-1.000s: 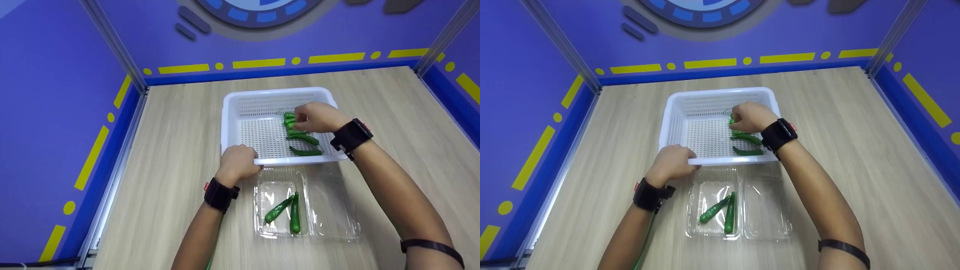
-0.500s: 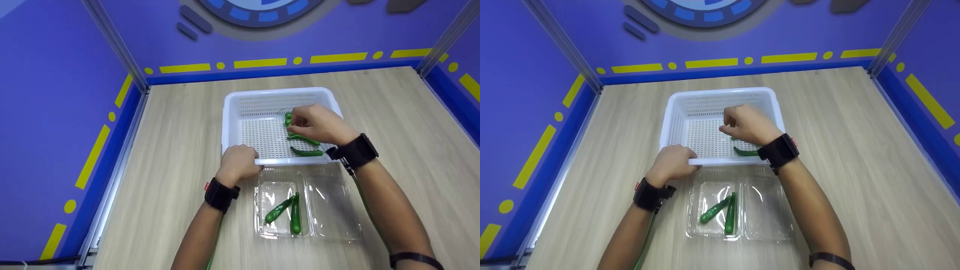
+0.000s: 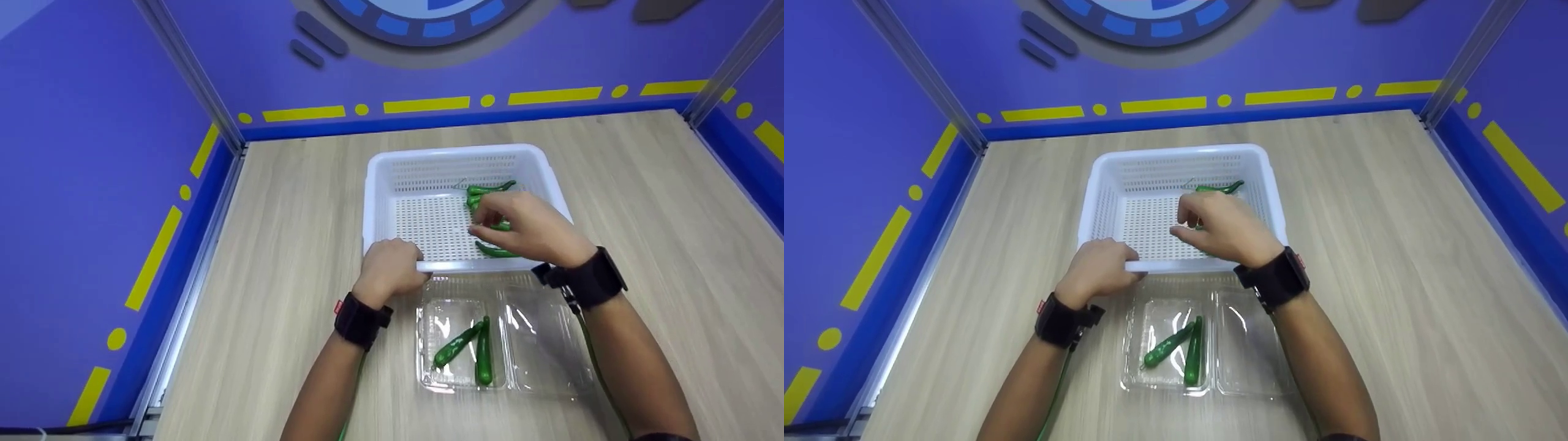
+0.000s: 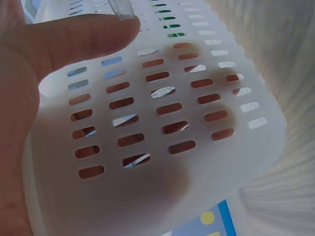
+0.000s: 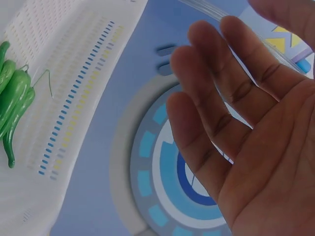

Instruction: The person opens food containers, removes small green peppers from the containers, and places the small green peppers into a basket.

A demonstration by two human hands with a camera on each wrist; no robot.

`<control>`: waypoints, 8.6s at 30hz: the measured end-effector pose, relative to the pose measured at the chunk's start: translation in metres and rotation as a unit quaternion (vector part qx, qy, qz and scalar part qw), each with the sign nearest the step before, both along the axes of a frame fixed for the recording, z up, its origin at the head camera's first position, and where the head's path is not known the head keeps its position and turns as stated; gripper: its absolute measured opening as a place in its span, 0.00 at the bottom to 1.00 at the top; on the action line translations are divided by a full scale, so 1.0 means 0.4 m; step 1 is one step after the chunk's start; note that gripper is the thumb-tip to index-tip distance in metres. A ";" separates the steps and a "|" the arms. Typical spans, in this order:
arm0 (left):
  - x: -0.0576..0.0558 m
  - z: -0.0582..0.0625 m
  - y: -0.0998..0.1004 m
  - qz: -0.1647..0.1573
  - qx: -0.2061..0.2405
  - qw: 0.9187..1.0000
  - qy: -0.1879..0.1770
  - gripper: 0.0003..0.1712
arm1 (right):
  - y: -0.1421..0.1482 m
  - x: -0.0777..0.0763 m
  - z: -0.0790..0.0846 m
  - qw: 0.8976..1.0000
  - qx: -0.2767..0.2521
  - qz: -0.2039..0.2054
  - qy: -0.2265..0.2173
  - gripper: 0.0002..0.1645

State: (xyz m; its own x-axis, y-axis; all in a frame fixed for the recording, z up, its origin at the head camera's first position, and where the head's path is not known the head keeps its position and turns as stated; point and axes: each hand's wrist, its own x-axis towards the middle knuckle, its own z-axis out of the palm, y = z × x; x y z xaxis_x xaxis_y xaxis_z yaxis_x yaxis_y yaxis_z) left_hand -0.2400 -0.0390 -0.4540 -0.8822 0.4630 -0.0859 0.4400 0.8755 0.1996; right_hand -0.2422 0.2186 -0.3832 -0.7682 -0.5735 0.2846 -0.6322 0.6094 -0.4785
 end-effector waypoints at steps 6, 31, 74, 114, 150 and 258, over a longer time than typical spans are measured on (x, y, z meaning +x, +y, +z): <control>0.000 -0.005 0.000 0.001 -0.004 1.000 0.001 0.18 | -0.002 0.040 -0.005 1.000 -0.013 0.023 0.002 0.06; -0.006 -0.007 0.000 -0.004 -0.010 1.000 0.011 0.19 | -0.038 0.141 0.004 0.996 0.066 0.062 -0.020 0.10; -0.004 0.002 0.008 0.000 -0.016 1.000 0.018 0.22 | -0.164 0.201 -0.159 0.963 0.234 0.086 -0.099 0.21; -0.003 -0.006 -0.003 0.001 -0.010 1.000 0.004 0.20 | -0.201 0.201 -0.170 0.929 0.365 0.064 -0.010 0.18; -0.006 -0.003 -0.004 -0.002 -0.007 1.000 0.013 0.17 | -0.141 0.174 -0.094 0.968 0.208 0.086 -0.114 0.12; -0.003 -0.001 0.005 0.006 -0.011 1.000 0.018 0.22 | 0.066 -0.180 -0.050 0.953 0.263 -0.116 -0.090 0.05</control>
State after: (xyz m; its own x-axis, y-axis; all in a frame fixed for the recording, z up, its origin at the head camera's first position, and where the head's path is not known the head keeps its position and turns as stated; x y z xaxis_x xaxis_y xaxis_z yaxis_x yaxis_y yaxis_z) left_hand -0.2413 -0.0369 -0.4545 -0.8907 0.4500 -0.0637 0.4355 0.8852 0.1634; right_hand -0.3142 0.2450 -0.4030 -0.9006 -0.4097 -0.1449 -0.3881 0.9084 -0.1557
